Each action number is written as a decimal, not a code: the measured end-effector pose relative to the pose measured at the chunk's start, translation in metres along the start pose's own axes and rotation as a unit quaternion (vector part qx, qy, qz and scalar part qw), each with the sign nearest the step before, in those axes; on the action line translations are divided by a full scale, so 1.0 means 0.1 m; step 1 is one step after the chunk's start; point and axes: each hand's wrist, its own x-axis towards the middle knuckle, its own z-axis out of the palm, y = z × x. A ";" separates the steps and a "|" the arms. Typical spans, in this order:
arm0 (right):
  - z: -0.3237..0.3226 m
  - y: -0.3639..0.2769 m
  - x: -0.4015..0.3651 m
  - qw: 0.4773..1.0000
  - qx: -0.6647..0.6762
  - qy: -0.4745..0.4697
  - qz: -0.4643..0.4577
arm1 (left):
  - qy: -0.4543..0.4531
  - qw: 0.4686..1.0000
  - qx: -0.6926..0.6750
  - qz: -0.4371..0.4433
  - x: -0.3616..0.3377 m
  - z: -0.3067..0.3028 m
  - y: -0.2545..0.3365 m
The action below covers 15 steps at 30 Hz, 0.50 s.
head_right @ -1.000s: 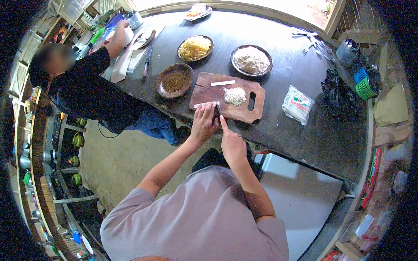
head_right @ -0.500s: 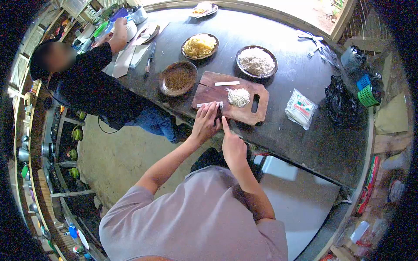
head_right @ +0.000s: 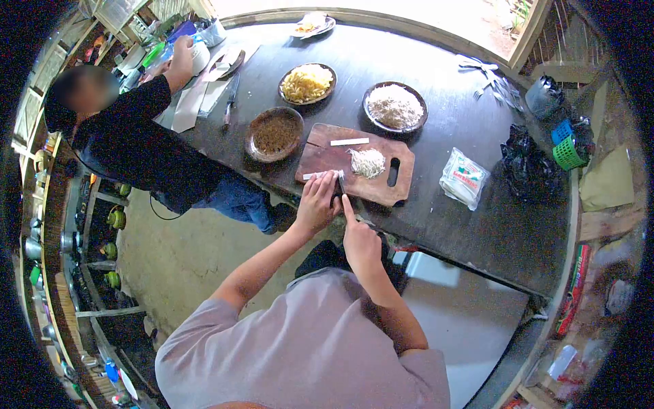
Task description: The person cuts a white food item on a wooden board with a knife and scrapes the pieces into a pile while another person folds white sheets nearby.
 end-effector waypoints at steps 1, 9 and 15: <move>-0.03 -0.02 0.02 1.000 0.006 -0.008 0.002 | 0.001 1.000 -0.006 -0.002 0.00 0.00 0.00; 0.06 -0.10 0.41 0.998 0.045 0.026 -0.025 | -0.007 1.000 0.004 0.010 -0.02 0.04 -0.03; 0.05 0.03 0.05 1.000 0.009 0.018 -0.010 | 0.010 1.000 -0.011 -0.003 0.00 0.03 0.01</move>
